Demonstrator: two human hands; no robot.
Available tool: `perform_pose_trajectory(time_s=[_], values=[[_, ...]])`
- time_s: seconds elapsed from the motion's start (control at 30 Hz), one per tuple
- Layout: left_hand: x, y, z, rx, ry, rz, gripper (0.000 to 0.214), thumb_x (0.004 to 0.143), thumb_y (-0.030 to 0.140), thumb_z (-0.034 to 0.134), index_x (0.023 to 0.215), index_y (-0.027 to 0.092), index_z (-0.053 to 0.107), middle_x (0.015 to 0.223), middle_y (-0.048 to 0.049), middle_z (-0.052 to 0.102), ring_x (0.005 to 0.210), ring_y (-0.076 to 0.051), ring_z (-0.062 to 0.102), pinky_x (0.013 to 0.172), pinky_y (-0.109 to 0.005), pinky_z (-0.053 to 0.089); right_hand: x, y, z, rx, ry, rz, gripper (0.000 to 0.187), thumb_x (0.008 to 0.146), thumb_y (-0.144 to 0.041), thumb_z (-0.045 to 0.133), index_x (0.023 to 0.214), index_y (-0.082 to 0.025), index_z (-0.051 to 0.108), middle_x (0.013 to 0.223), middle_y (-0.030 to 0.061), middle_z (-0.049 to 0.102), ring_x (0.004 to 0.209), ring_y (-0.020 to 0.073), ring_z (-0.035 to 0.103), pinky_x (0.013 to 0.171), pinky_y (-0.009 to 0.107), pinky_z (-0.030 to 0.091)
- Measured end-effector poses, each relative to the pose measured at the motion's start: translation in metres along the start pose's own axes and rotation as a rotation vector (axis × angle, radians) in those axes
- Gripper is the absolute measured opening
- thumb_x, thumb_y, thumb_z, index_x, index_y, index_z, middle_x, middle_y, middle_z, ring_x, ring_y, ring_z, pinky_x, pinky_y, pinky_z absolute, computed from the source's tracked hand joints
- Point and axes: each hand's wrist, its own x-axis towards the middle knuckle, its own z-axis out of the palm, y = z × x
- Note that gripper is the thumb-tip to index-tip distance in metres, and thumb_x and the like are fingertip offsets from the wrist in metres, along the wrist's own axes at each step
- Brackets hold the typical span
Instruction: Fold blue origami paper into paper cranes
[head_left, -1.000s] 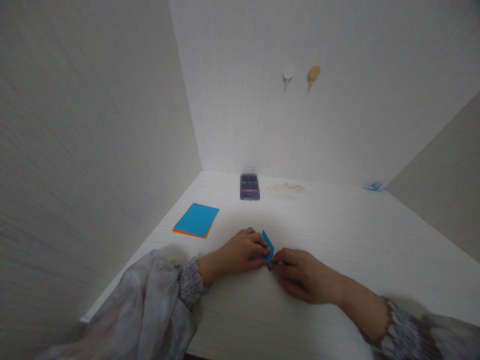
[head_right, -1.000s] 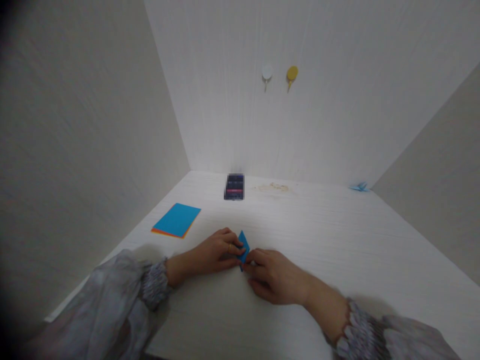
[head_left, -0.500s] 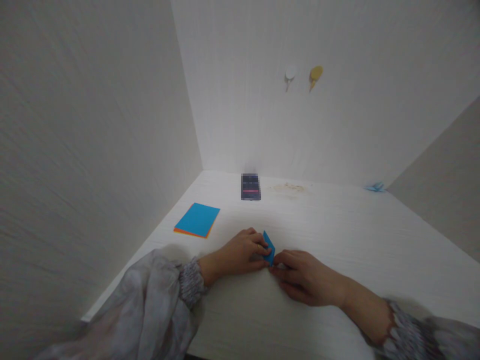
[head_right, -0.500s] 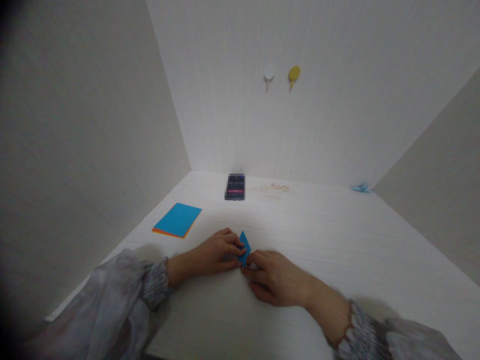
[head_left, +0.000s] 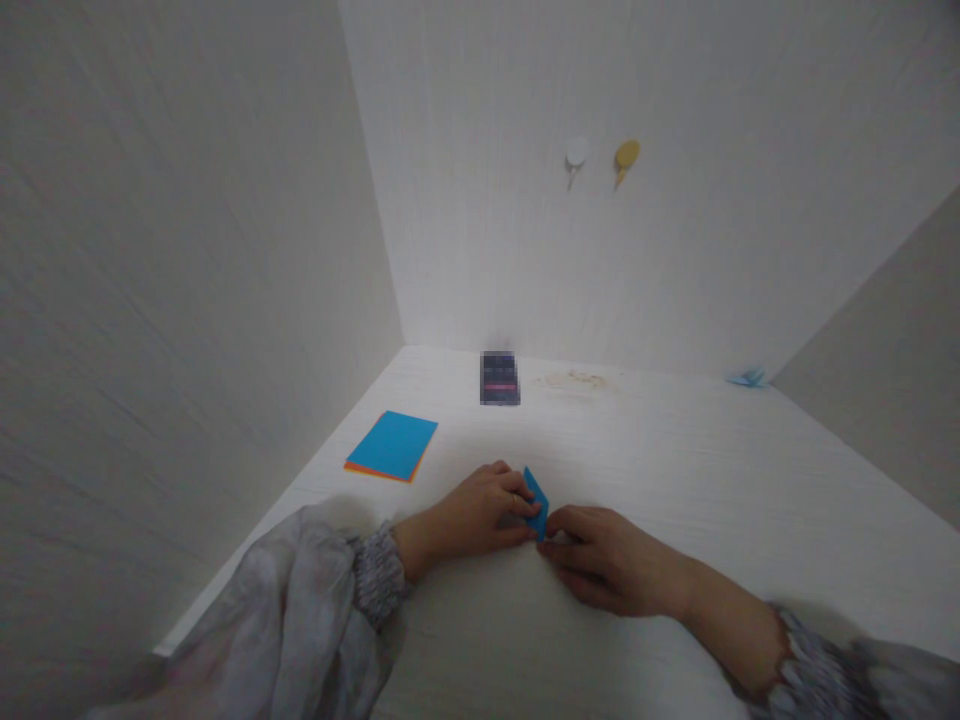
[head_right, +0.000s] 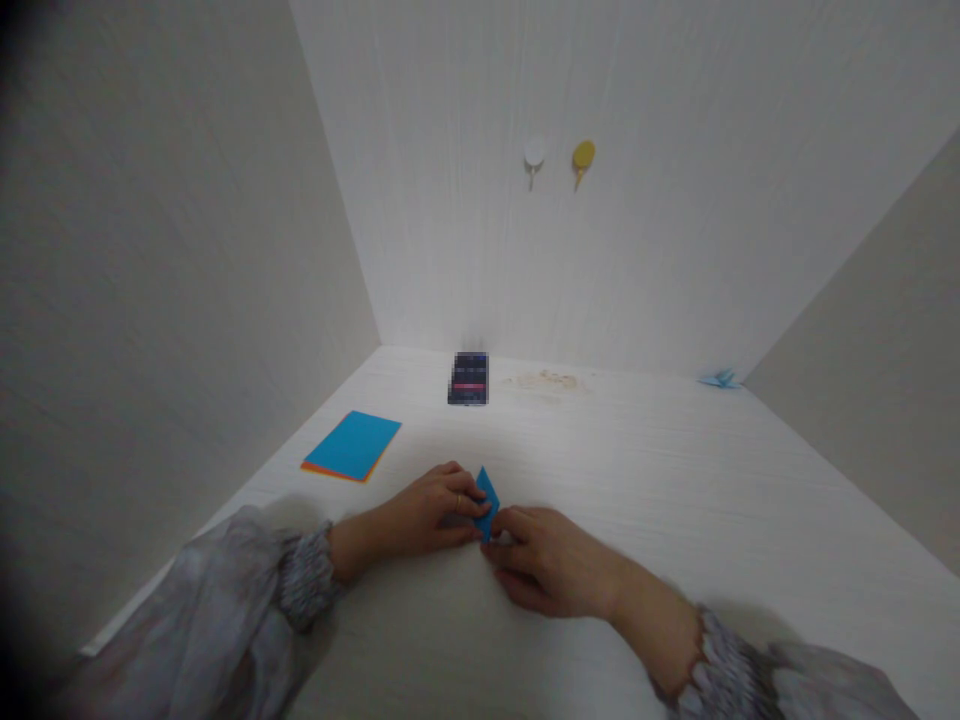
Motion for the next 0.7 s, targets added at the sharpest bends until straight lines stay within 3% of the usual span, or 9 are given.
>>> perform_pose_trajectory(time_s=[0.47,0.6,0.7], values=[[0.000,0.002,-0.003,0.002,-0.009,0.000,0.027,0.079,0.038,0.052,0.100,0.023,0.061,0.097,-0.0042,0.059,0.090,-0.018,0.049,0.083,-0.032,0.036,0.001,-0.003,-0.002,0.026,-0.031,0.078,0.026,0.080,-0.021,0.043,0.101,-0.017,0.058,0.096,0.0102,0.050,0.073,0.0148,0.048,0.067,0.028,0.041],[-0.001,0.000,-0.002,0.014,-0.003,-0.001,0.029,0.079,0.038,0.053,0.101,0.022,0.060,0.097,-0.0042,0.058,0.090,-0.018,0.049,0.083,-0.032,0.036,-0.001,-0.008,-0.002,-0.024,-0.009,0.096,0.029,0.081,-0.022,0.044,0.107,-0.018,0.056,0.112,0.0121,0.046,0.085,0.0184,0.049,0.075,0.033,0.041],[-0.002,0.000,-0.001,0.034,-0.003,-0.012,0.027,0.079,0.040,0.051,0.097,0.023,0.061,0.108,-0.0053,0.054,0.095,-0.019,0.048,0.085,-0.032,0.036,-0.002,-0.011,0.001,-0.050,0.021,0.089,0.029,0.081,-0.019,0.043,0.108,-0.017,0.054,0.110,0.0119,0.049,0.094,0.0216,0.047,0.081,0.037,0.039]])
